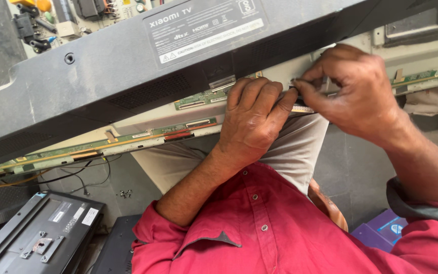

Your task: The person is repairing a disassembled Xiaomi TV by hand. They carefully peel off a black adhesive strip from a ribbon cable connector and then apply a blue and pink adhesive strip to secure the cable.

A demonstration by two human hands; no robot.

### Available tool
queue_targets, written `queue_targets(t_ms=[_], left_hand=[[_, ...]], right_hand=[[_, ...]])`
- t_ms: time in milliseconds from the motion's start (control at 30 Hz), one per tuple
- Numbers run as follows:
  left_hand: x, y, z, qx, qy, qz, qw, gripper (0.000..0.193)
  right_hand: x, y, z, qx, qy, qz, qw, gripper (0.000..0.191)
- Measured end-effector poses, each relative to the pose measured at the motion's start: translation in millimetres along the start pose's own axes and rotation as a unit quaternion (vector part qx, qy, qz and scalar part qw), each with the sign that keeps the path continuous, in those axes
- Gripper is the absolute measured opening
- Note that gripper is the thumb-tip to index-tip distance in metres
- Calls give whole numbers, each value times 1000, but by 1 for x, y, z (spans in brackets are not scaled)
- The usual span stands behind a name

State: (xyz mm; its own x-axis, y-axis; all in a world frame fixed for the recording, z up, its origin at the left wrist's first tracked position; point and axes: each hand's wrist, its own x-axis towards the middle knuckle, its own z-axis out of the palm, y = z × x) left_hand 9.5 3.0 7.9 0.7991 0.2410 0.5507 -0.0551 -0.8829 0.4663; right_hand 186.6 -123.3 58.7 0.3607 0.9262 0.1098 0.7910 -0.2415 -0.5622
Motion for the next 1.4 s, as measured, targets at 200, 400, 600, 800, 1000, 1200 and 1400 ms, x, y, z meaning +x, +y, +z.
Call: queue_targets(t_ms=[200,400,600,800,1000,1200,1400], left_hand=[[0,0,0,-1,-3,-1,1000,27],[-1,1,0,0,-1,-2,1000,27],[0,0,-1,-4,7,1,1000,28],[0,0,0,-4,6,2,1000,28],[-1,-1,1,-13,9,6,1000,29],[0,-1,0,-14,15,4,1000,28],[-1,-2,-1,-9,3,-2,1000,28]], right_hand=[[-1,0,1,0,10,-15,1000,12],[-1,0,0,14,12,-14,1000,12],[1,-1,0,-3,16,-3,1000,10],[-1,-1,-1,-12,23,-18,1000,12],[3,-4,-8,-45,66,-68,994,12],[-25,-6,-27,126,119,112,978,10],[-55,13,-7,442,12,68,894,2]])
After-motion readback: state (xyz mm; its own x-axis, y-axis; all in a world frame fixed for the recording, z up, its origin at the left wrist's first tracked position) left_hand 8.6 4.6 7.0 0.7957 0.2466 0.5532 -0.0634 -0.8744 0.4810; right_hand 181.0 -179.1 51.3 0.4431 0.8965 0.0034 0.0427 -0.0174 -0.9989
